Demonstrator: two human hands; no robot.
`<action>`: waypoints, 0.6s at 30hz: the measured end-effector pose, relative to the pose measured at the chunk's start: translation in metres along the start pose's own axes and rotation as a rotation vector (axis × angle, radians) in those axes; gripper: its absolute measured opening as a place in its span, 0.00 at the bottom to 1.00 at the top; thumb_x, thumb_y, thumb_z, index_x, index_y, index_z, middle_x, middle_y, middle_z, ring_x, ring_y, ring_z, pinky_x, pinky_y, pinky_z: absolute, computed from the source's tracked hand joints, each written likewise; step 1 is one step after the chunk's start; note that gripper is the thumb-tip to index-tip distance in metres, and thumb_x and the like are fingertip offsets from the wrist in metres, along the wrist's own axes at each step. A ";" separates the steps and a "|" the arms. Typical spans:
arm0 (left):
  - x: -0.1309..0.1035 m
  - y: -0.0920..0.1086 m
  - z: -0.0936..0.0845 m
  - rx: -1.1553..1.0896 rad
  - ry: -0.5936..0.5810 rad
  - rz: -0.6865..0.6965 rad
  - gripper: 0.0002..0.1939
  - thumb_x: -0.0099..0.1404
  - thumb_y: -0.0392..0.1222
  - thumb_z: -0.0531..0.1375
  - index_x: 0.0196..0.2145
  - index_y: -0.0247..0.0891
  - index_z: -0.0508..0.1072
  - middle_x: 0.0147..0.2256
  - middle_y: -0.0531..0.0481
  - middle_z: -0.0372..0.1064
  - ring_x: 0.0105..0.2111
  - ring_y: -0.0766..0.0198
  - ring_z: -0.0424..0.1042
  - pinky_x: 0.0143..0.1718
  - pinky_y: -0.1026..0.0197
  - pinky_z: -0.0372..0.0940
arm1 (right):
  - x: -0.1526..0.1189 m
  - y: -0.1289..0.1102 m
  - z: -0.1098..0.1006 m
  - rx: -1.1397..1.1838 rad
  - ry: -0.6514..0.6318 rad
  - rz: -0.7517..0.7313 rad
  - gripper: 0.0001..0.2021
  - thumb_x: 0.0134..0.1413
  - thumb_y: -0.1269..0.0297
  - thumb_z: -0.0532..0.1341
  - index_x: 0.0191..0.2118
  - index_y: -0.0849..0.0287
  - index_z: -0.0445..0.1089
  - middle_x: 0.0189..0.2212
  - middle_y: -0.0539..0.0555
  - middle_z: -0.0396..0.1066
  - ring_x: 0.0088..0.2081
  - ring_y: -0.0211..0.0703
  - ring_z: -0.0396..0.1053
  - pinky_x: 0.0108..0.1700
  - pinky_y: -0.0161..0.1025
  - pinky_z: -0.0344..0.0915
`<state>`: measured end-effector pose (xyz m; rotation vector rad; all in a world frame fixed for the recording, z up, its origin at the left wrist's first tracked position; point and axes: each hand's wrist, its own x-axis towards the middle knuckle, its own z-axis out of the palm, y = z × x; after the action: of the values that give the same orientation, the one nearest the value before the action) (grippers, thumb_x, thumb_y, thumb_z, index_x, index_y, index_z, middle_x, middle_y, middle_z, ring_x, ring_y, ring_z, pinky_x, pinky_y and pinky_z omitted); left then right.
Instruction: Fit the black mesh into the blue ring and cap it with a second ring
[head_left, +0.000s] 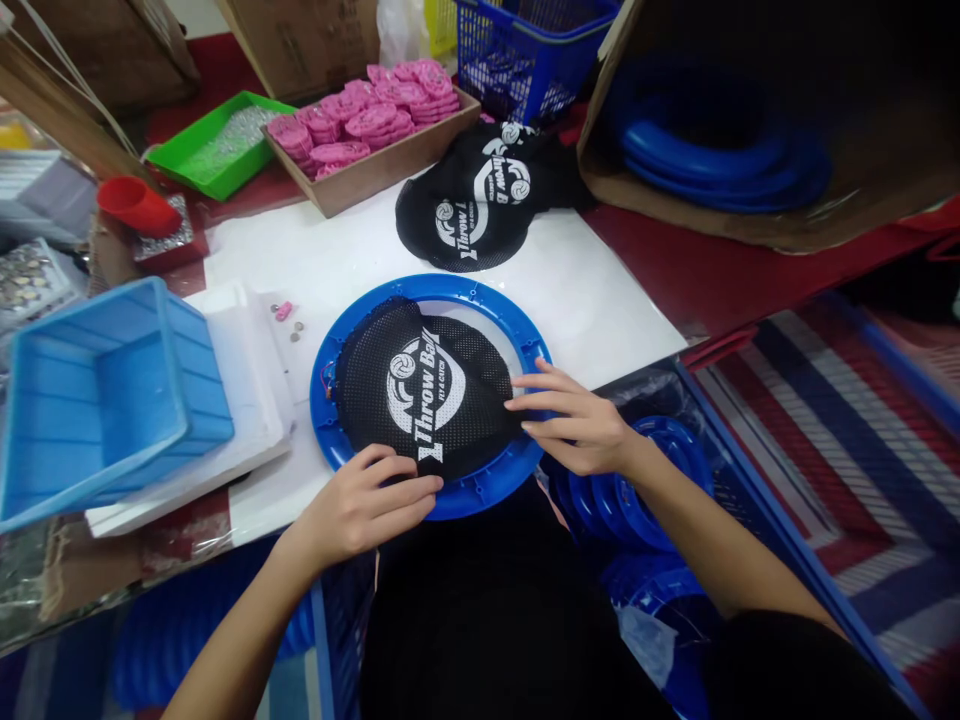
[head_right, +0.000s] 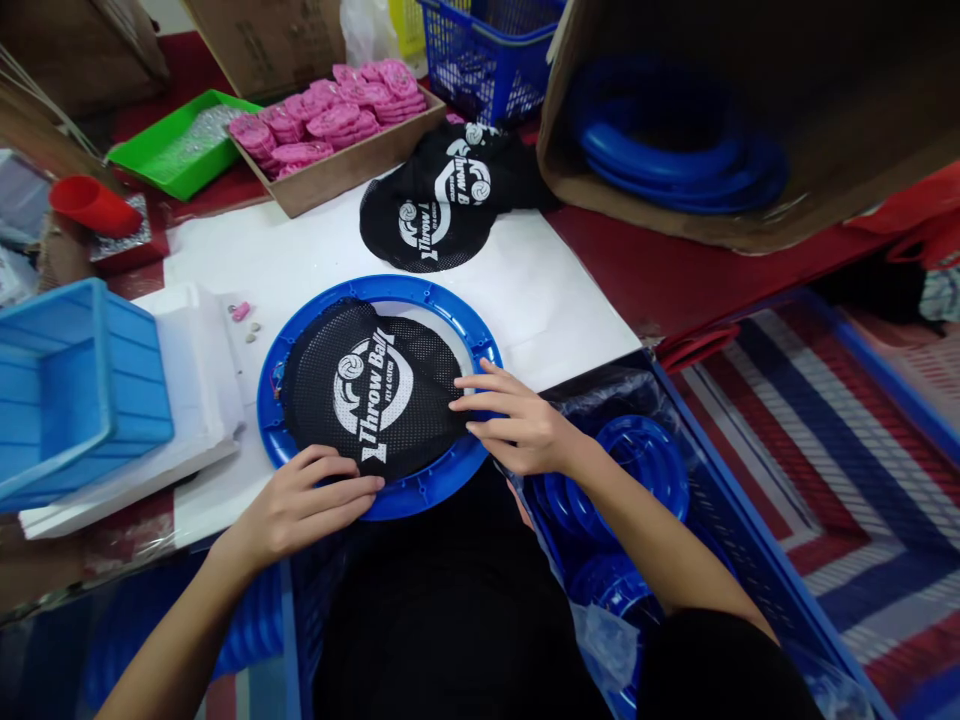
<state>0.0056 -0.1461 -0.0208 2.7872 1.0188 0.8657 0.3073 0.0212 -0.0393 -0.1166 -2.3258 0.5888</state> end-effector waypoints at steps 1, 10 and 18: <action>-0.001 0.000 0.000 -0.001 0.002 -0.004 0.06 0.72 0.28 0.60 0.43 0.34 0.76 0.51 0.44 0.79 0.44 0.54 0.75 0.44 0.49 0.68 | -0.002 -0.003 -0.001 -0.030 0.004 0.021 0.13 0.56 0.81 0.63 0.40 0.55 0.76 0.50 0.57 0.80 0.62 0.57 0.72 0.66 0.72 0.64; -0.003 0.000 0.004 -0.020 0.007 -0.032 0.07 0.73 0.29 0.59 0.45 0.34 0.75 0.50 0.43 0.79 0.45 0.54 0.74 0.44 0.48 0.68 | -0.015 -0.047 0.002 -0.170 0.078 0.209 0.21 0.56 0.81 0.62 0.53 0.55 0.74 0.52 0.61 0.78 0.59 0.56 0.72 0.63 0.67 0.69; -0.004 0.000 0.002 -0.165 0.031 -0.131 0.12 0.72 0.26 0.57 0.49 0.35 0.74 0.46 0.41 0.79 0.46 0.53 0.72 0.43 0.49 0.69 | -0.003 -0.055 0.030 -0.115 0.006 0.239 0.15 0.60 0.79 0.63 0.50 0.58 0.74 0.53 0.63 0.76 0.61 0.56 0.70 0.66 0.67 0.65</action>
<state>0.0039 -0.1483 -0.0246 2.5489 1.0674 0.9322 0.2936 -0.0399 -0.0358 -0.4547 -2.3569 0.5696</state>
